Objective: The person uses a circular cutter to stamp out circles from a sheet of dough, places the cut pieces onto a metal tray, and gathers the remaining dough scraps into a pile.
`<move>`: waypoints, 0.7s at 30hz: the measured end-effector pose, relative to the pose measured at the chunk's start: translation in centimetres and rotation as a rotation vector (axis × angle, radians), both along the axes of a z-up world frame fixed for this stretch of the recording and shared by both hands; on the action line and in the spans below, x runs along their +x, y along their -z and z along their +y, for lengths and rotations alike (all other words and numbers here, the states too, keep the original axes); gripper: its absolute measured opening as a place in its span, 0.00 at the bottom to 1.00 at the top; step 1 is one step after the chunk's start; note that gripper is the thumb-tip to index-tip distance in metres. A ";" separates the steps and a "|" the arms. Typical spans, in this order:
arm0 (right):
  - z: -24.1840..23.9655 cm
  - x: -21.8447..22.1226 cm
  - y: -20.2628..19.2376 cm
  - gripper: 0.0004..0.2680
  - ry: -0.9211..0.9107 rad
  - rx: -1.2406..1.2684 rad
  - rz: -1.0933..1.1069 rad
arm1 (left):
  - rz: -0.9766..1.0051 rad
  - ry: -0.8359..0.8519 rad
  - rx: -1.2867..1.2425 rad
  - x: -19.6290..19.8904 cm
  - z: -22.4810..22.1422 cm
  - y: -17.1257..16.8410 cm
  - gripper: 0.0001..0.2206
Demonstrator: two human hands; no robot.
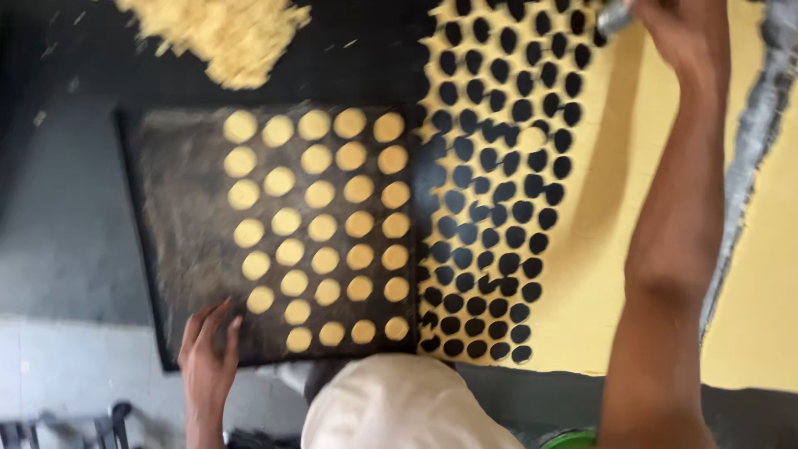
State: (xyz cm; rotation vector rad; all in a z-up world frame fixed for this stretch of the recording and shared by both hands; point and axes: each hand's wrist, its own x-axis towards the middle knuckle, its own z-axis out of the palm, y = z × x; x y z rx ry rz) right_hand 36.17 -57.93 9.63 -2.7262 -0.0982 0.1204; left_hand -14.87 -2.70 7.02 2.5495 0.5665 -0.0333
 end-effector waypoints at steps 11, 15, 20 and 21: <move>27.4 -35.0 4.5 0.09 -0.405 0.434 0.017 | -0.140 0.194 -0.404 -2.9 6.9 3.3 0.12; 36.2 -46.6 3.7 0.14 -0.522 0.280 -0.250 | -0.173 0.382 -0.508 -3.5 9.6 4.2 0.14; 41.2 -51.5 2.9 0.11 -0.357 0.352 -0.226 | -0.170 0.665 -0.584 -2.4 9.8 4.1 0.19; 40.6 -50.8 2.6 0.10 -0.276 0.364 -0.250 | -0.197 0.748 -0.562 -1.7 9.6 4.1 0.20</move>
